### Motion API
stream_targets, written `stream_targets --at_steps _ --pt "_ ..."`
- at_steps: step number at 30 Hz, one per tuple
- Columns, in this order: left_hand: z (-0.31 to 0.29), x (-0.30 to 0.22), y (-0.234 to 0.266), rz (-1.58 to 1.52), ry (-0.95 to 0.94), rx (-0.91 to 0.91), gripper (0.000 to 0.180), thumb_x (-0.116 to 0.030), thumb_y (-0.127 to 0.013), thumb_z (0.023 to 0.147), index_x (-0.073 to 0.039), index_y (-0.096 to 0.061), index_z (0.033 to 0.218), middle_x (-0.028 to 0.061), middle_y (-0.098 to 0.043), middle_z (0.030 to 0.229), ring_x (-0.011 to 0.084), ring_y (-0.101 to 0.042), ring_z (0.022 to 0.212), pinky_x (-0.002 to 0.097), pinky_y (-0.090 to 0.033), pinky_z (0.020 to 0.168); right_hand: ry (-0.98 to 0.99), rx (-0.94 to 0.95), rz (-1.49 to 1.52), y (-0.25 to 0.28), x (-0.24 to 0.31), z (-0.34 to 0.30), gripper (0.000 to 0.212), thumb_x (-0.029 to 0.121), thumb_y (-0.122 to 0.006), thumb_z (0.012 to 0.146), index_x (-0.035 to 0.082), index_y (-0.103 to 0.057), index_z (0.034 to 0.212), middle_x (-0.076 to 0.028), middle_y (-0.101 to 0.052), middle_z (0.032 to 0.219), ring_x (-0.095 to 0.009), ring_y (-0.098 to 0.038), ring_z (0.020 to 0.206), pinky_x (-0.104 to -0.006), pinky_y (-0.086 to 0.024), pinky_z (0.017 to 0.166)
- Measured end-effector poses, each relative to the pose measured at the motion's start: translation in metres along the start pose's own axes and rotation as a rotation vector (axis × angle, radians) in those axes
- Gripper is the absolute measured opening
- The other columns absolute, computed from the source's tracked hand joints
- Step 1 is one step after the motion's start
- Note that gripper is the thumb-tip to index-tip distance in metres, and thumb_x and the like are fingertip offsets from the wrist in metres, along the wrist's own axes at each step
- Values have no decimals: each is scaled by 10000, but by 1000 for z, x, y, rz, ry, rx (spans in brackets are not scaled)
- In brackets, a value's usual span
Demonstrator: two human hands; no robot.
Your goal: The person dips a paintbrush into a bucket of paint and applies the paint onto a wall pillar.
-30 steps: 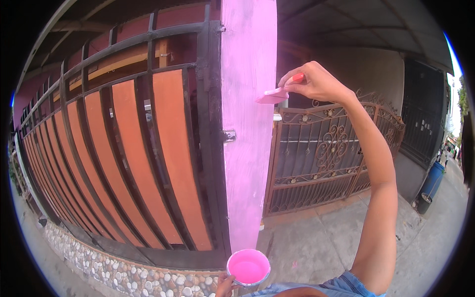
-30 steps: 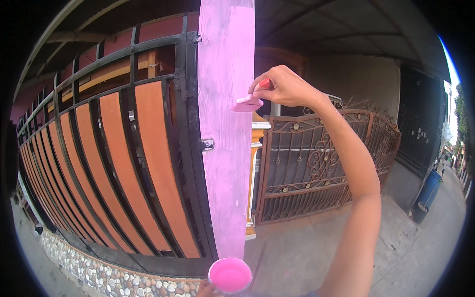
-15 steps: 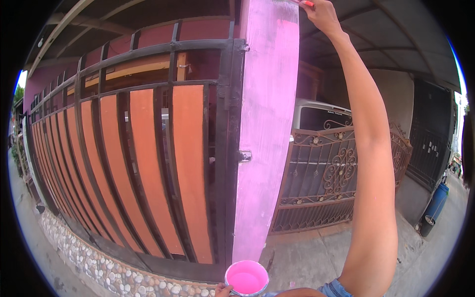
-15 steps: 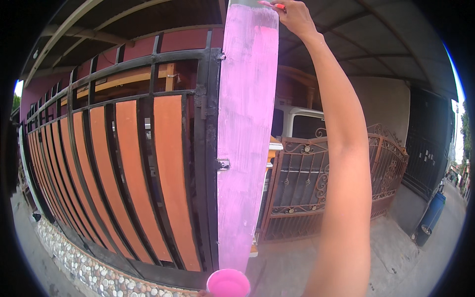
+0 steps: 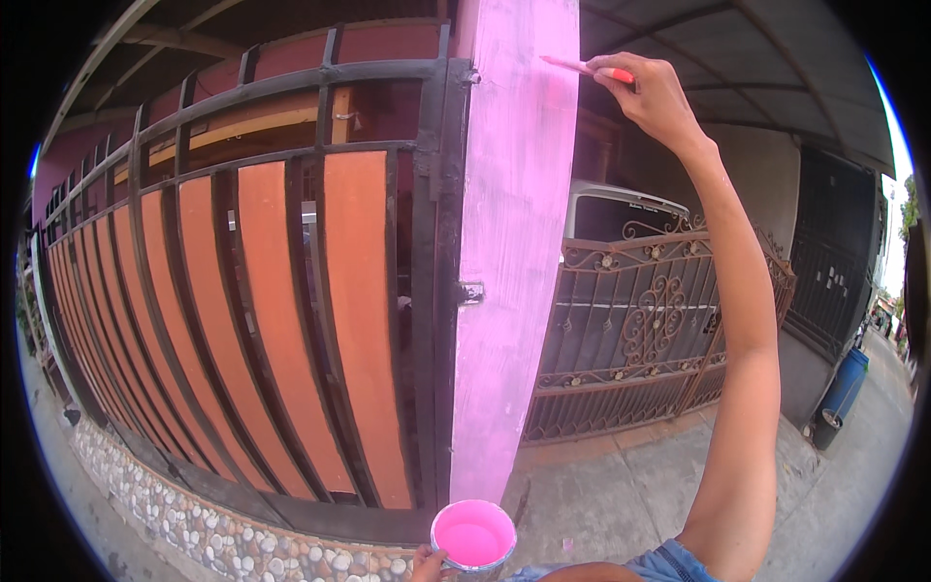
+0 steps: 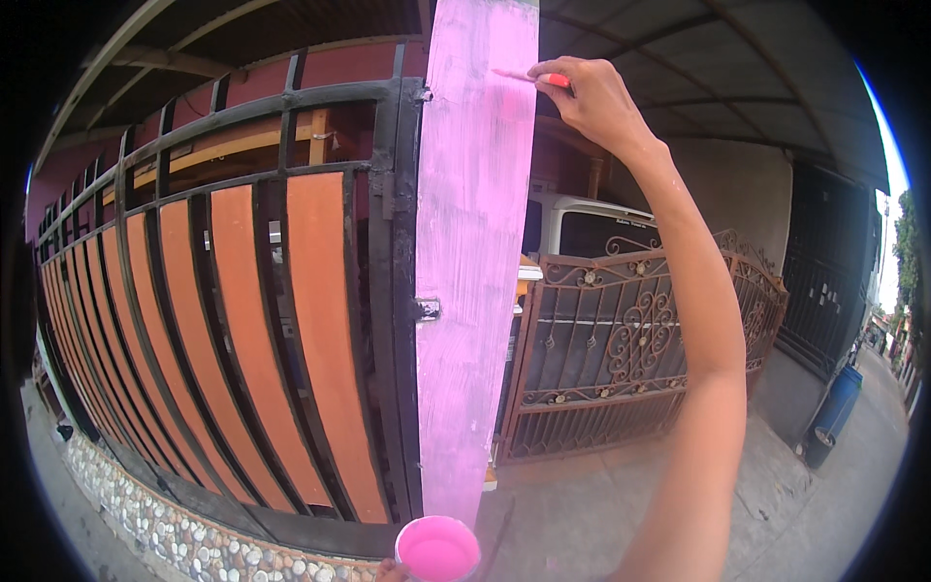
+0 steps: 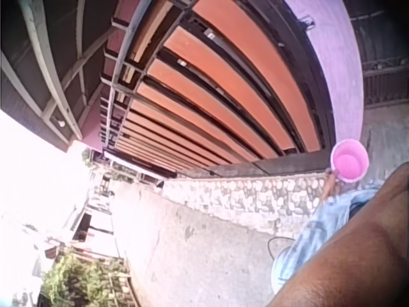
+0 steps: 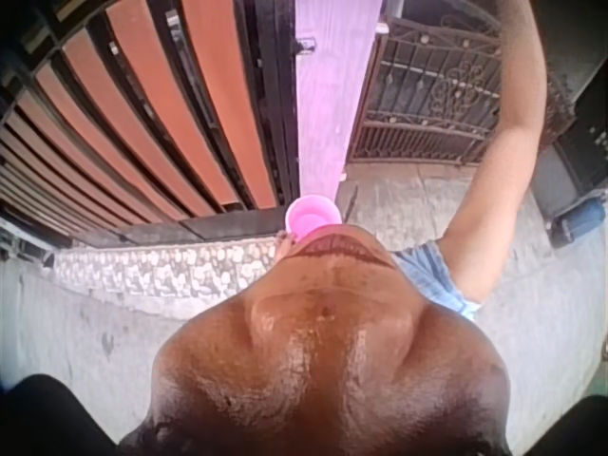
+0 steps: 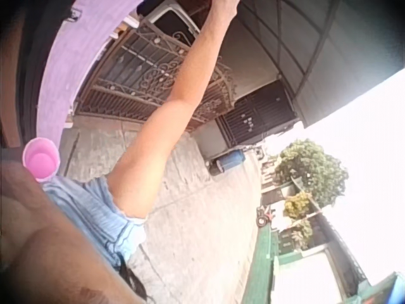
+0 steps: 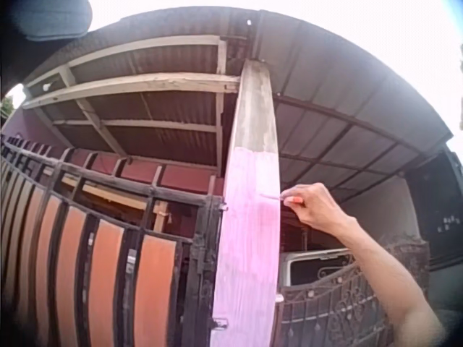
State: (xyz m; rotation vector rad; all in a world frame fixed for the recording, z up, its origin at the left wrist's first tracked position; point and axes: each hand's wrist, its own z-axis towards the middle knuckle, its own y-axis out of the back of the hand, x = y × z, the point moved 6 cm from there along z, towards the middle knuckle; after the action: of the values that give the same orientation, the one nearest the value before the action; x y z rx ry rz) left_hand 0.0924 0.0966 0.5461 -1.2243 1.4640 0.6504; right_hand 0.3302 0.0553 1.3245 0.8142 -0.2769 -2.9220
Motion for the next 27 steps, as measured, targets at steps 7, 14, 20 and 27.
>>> stream_targets --at_steps 7,14,20,27 --pt "-3 17 2 129 -30 -22 394 -291 -673 845 -147 -433 1123 69 -491 936 201 -543 961 485 -487 803 161 -405 -133 8 -60 82 143 57 -599 803 -4 -681 903 -208 -654 880 -385 -631 803 -396 -508 677" --pt "-38 -27 -19 -321 50 29 245 -209 -641 850 -123 -478 1011 42 -486 875 157 -486 781 355 -455 696 151 -20 -159 -62 -6 -58 266 -5 -628 762 9 -630 1027 -131 -631 1053 -330 -605 916 -393 -518 778" --pt "-1 18 -5 -336 140 21 296 -48 -596 845 -17 -391 1056 134 -526 993 241 -607 875 399 -597 637 90 378 79 -54 96 -188 286 -13 -645 748 -18 -631 1034 -176 -640 1012 -315 -634 916 -381 -547 755" --pt "-5 5 -13 -296 186 -24 301 -57 -605 845 -25 -388 1051 140 -519 1023 248 -603 905 396 -594 620 -193 803 414 -58 56 -93 194 116 -686 774 -14 -709 916 -157 -682 763 -204 -601 644 -306 -481 655"
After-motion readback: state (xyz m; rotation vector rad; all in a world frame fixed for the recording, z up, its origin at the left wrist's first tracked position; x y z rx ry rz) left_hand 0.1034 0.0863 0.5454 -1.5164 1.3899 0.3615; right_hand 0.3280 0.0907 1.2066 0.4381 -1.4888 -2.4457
